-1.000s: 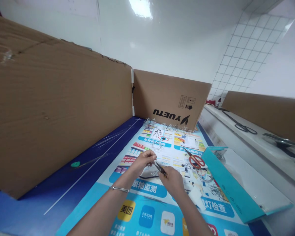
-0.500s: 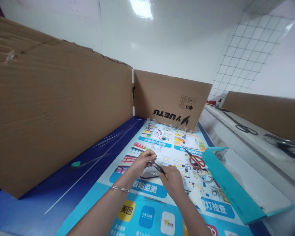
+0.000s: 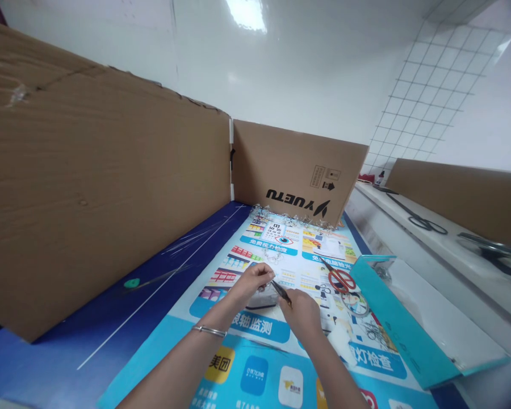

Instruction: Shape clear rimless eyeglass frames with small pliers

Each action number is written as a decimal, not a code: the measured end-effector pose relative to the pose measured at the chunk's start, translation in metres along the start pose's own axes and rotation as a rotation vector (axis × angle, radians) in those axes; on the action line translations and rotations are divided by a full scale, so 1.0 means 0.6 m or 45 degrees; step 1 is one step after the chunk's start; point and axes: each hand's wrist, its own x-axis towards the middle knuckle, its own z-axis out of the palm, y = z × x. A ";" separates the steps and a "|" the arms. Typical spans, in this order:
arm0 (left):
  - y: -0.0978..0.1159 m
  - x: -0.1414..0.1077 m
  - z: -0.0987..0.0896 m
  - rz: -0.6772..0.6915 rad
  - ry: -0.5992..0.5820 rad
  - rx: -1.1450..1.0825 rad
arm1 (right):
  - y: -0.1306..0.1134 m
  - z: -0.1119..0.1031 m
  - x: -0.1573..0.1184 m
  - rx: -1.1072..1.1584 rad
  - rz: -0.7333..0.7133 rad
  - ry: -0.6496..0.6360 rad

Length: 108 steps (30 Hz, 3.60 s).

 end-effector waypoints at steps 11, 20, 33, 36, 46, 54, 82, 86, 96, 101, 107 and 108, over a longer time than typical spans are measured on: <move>-0.019 0.008 -0.003 0.020 0.018 0.116 | 0.001 0.002 0.001 -0.029 0.002 -0.031; -0.031 0.014 -0.003 0.090 0.031 0.308 | 0.004 0.008 0.002 -0.052 -0.013 -0.001; -0.028 0.009 0.007 0.393 0.047 0.775 | 0.003 0.011 0.001 -0.092 0.002 -0.024; -0.028 0.010 0.009 0.393 0.057 0.806 | 0.003 0.012 0.000 -0.103 0.007 -0.021; -0.035 0.014 0.001 0.312 0.012 0.756 | 0.007 0.013 0.004 -0.065 -0.012 -0.051; -0.034 0.013 0.003 0.344 0.002 0.764 | 0.008 0.012 0.004 -0.046 0.012 -0.087; -0.028 0.005 0.011 0.432 0.069 0.995 | -0.003 0.017 0.000 -0.135 0.000 -0.075; -0.026 0.004 0.011 0.434 0.067 1.001 | -0.004 0.018 0.002 -0.151 0.008 -0.090; -0.022 0.004 0.011 0.446 0.071 0.964 | -0.001 0.019 0.005 -0.137 -0.003 -0.112; -0.022 0.004 0.010 0.457 0.057 0.968 | 0.002 0.022 0.006 -0.143 -0.018 -0.100; -0.020 0.004 0.010 0.449 0.041 0.959 | 0.004 0.017 0.005 -0.138 -0.015 -0.105; -0.019 0.004 0.010 0.447 0.036 0.955 | 0.003 0.015 0.005 -0.140 -0.013 -0.112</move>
